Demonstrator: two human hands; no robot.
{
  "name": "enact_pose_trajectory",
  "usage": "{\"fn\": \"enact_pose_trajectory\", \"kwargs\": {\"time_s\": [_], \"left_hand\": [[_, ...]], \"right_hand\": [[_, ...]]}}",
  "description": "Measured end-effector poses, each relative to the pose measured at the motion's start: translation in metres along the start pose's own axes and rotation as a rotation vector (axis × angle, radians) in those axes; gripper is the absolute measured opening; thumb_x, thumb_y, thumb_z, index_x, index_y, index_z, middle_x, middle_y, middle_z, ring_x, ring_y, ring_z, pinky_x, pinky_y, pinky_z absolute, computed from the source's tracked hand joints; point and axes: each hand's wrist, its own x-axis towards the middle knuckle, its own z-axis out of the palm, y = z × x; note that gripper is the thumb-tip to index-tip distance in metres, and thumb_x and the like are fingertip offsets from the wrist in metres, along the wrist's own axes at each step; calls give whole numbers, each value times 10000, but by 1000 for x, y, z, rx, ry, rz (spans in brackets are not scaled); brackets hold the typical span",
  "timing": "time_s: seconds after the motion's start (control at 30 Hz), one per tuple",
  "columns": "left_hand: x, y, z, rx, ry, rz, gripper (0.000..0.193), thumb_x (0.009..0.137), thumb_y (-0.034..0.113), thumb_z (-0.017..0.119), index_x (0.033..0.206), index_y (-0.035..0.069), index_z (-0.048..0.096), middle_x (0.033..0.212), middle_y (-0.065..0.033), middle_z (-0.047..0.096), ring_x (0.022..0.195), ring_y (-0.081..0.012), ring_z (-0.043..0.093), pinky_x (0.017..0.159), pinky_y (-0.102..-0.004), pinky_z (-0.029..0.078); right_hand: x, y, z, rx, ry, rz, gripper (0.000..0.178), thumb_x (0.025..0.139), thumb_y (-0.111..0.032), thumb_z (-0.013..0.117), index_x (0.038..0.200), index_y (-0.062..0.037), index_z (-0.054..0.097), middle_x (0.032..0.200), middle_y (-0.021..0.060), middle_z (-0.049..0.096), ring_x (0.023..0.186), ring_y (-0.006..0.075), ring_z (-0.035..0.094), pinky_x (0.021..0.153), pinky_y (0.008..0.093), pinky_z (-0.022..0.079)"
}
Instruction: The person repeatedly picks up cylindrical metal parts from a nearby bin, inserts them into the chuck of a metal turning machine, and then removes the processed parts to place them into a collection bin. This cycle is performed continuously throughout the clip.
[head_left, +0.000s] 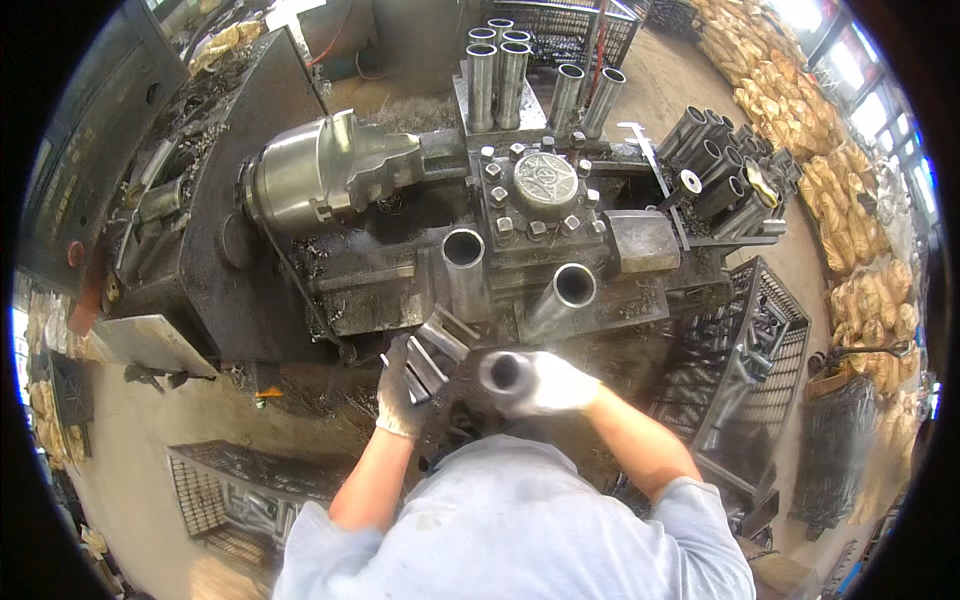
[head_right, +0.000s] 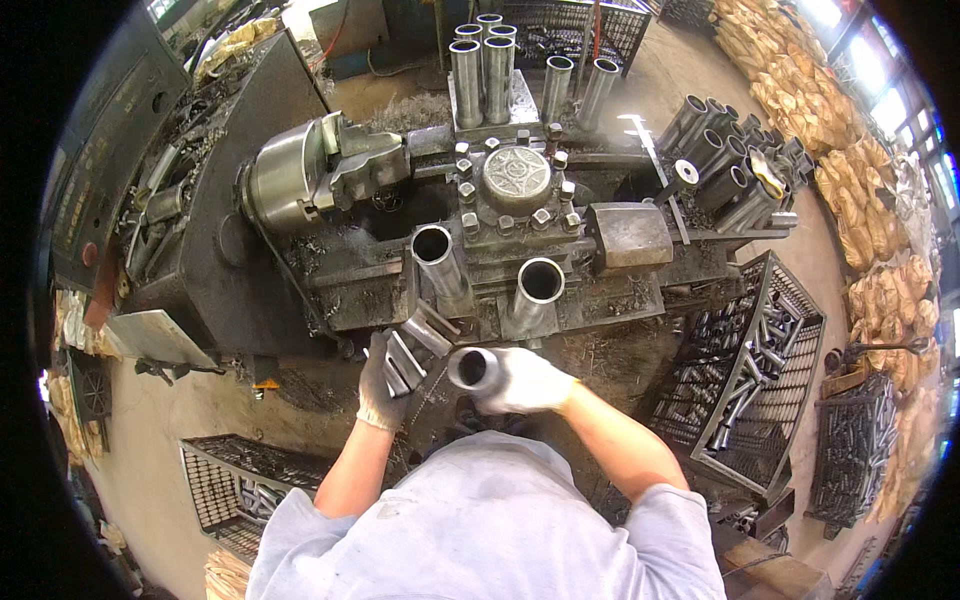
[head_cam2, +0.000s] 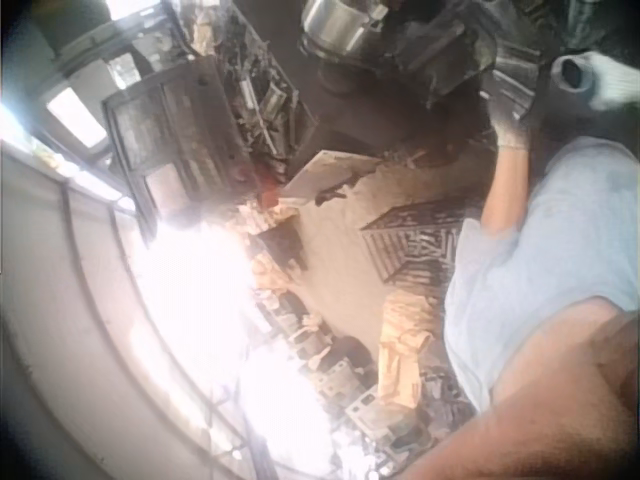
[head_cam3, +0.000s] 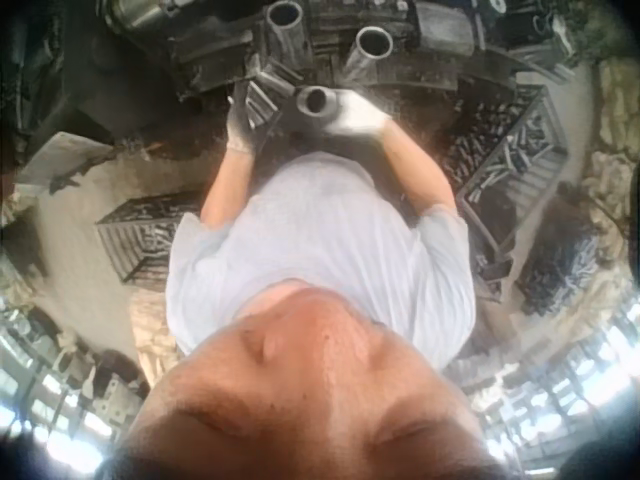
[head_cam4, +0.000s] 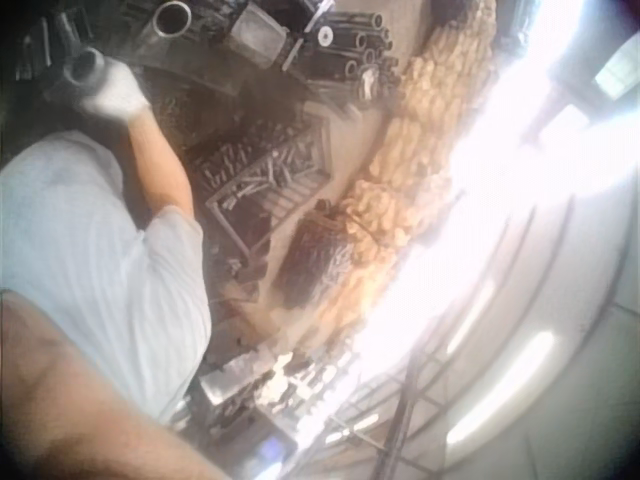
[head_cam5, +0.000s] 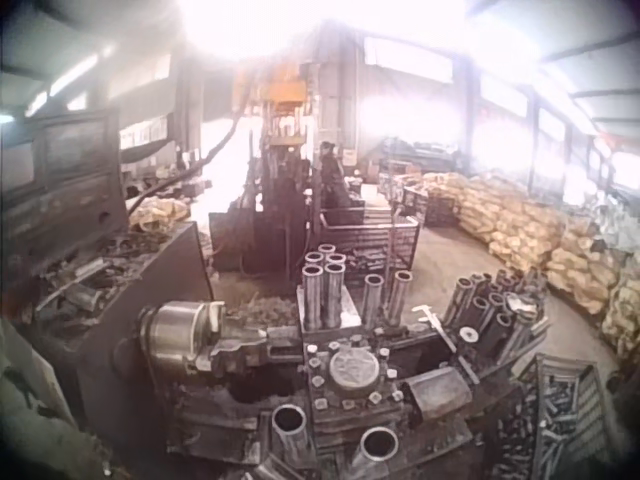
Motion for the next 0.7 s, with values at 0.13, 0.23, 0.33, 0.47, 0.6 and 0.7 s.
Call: {"fn": "enact_pose_trajectory", "kwargs": {"time_s": [0.13, 0.23, 0.33, 0.47, 0.6, 0.7], "left_hand": [[-3, -17, 52, 850, -137, 530, 725, 956, 385, 795, 1533, 67, 493, 1167, -88, 726, 1035, -244, 722, 924, -406, 605], [30, -45, 100, 1090, -240, 879, 856, 775, 192, 985, 1491, 58, 536, 1246, -117, 726, 1136, -259, 708, 978, -410, 593], [46, -52, 105, 1173, -241, 1023, 772, 754, 237, 1003, 1373, 19, 596, 1241, -134, 727, 1109, -244, 719, 950, -398, 602], [10, -20, 55, 1207, -153, 975, 850, 756, 244, 1001, 1418, -19, 538, 1220, -145, 721, 1073, -247, 726, 935, -382, 608], [-31, 22, 13, 565, 40, 437, 557, 1018, 393, 732, 1419, 50, 555, 1232, -155, 707, 1071, -270, 730, 949, -465, 631], [-31, 40, -10, -107, -55, 126, 778, 1040, 737, 473, 1373, 46, 600, 1213, -155, 717, 1025, -323, 746, 900, -532, 651]], "right_hand": [[-57, -36, -69, -35, 444, 203, 691, 705, -121, 902, 1362, -67, 694, 1211, 131, 772, 1091, 222, 755, 989, 364, 590], [-49, -31, -92, 255, 334, 11, 639, 736, -80, 889, 1341, -39, 690, 1192, 107, 773, 1035, 173, 736, 949, 345, 594], [-14, -9, -84, 101, 387, -27, 538, 759, -150, 907, 1249, -33, 720, 1114, 110, 785, 979, 207, 754, 913, 356, 604], [6, 8, -73, -165, 470, 46, 515, 759, -314, 935, 1149, -49, 726, 1075, 160, 776, 925, 325, 763, 856, 396, 613], [-7, -8, -59, -630, 414, 335, 376, 854, -310, 821, 1119, -62, 722, 1005, 206, 772, 878, 379, 768, 795, 449, 630], [8, -21, -6, -820, 53, 217, 437, 937, -393, 723, 1223, -65, 685, 925, 187, 768, 772, 395, 767, 704, 500, 632]]}}
